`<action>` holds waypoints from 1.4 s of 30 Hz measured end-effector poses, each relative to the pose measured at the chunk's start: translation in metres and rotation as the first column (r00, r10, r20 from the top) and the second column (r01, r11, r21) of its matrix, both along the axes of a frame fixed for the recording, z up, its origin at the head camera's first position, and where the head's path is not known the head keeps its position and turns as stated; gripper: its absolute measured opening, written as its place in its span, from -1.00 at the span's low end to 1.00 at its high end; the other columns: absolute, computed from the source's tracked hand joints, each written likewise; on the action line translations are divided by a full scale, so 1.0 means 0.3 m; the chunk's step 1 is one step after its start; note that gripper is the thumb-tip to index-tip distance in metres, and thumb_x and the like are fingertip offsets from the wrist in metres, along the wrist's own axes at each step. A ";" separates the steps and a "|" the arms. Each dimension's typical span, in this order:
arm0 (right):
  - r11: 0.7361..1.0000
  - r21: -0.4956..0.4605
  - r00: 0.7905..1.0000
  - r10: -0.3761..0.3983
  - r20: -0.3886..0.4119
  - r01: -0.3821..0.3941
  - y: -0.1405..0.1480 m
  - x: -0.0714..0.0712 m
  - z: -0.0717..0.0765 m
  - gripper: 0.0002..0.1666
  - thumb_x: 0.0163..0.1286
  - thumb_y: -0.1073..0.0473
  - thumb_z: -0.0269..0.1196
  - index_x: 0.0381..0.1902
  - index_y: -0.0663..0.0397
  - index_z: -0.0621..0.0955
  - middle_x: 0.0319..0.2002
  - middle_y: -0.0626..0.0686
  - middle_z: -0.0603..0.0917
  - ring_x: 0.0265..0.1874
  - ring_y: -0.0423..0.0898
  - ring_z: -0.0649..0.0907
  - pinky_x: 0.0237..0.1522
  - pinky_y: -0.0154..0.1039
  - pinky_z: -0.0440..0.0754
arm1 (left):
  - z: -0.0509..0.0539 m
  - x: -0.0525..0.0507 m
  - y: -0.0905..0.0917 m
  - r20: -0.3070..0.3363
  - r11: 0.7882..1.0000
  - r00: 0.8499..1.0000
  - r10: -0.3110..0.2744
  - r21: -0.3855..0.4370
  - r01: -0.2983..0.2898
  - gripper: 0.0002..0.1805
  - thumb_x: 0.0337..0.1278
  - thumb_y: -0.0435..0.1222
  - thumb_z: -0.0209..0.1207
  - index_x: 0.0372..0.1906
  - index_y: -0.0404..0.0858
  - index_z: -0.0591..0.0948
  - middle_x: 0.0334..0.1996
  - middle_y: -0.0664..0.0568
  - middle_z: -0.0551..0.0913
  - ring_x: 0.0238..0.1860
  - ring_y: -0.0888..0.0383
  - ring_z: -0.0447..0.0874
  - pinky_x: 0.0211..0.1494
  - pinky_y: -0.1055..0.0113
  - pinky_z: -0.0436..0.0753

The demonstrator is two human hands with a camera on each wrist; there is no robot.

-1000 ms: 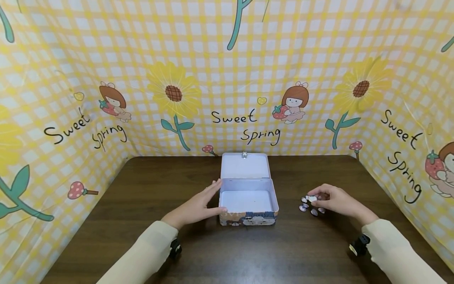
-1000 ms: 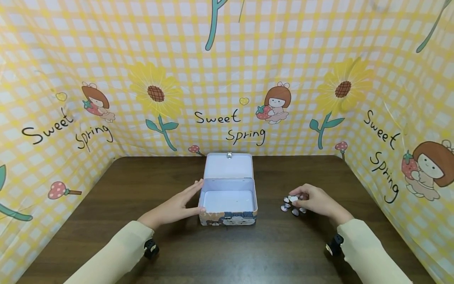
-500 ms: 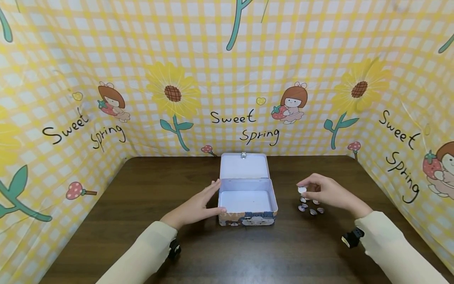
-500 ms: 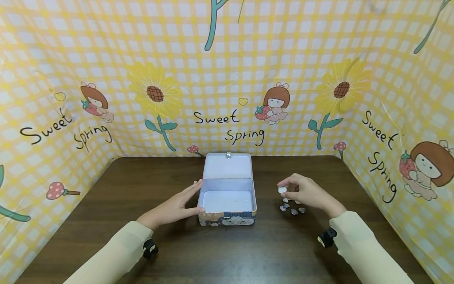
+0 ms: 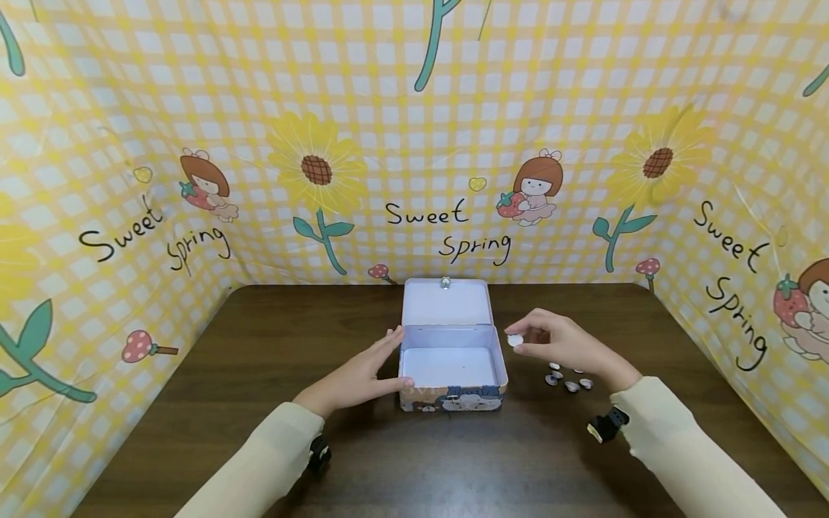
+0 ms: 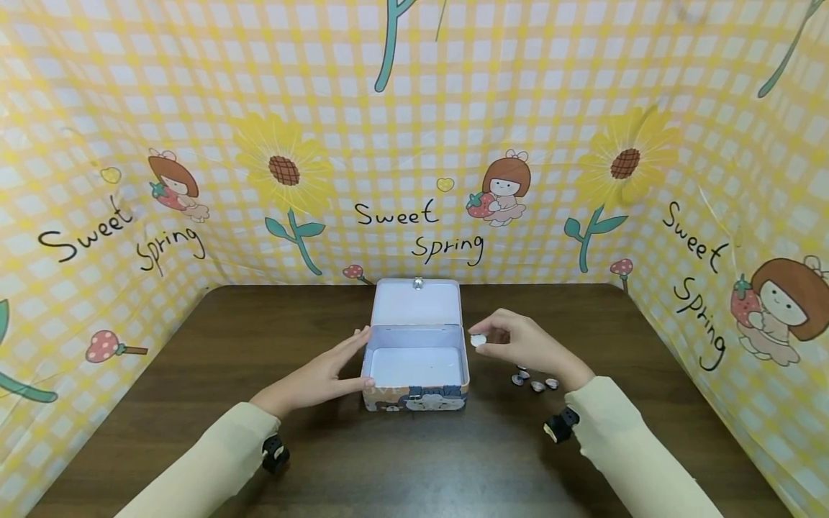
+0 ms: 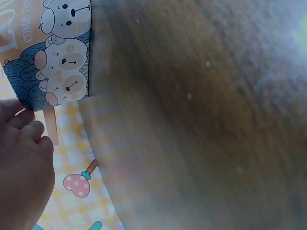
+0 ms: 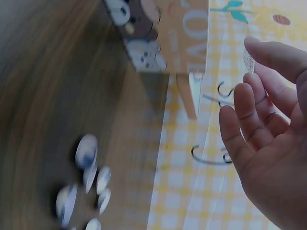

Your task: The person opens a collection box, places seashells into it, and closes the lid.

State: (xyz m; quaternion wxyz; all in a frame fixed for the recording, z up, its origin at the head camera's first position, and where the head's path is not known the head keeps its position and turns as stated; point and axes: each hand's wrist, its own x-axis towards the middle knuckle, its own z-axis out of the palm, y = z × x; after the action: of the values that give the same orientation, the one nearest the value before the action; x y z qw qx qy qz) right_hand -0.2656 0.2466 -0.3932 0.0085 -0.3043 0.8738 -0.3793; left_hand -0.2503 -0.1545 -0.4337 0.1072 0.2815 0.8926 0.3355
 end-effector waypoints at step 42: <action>0.997 0.058 0.999 0.040 0.031 -0.042 -0.506 -0.052 -0.118 -0.68 0.34 0.20 0.39 0.05 0.08 0.73 -0.12 -0.05 0.65 -0.26 -0.20 0.61 -0.17 -0.25 0.61 | 0.003 0.007 0.000 0.016 1.000 1.000 0.017 0.018 -0.017 0.05 0.26 0.26 0.17 0.64 0.02 -0.09 0.59 0.24 -0.22 0.57 0.13 -0.27 0.44 -0.25 0.07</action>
State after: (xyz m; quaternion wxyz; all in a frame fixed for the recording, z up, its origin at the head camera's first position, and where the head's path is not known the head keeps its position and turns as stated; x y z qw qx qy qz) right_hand -0.2811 0.0949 -0.4286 0.0382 -0.3161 0.8779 -0.3576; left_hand -0.2482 -0.1545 -0.4329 0.1091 0.2721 0.8910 0.3466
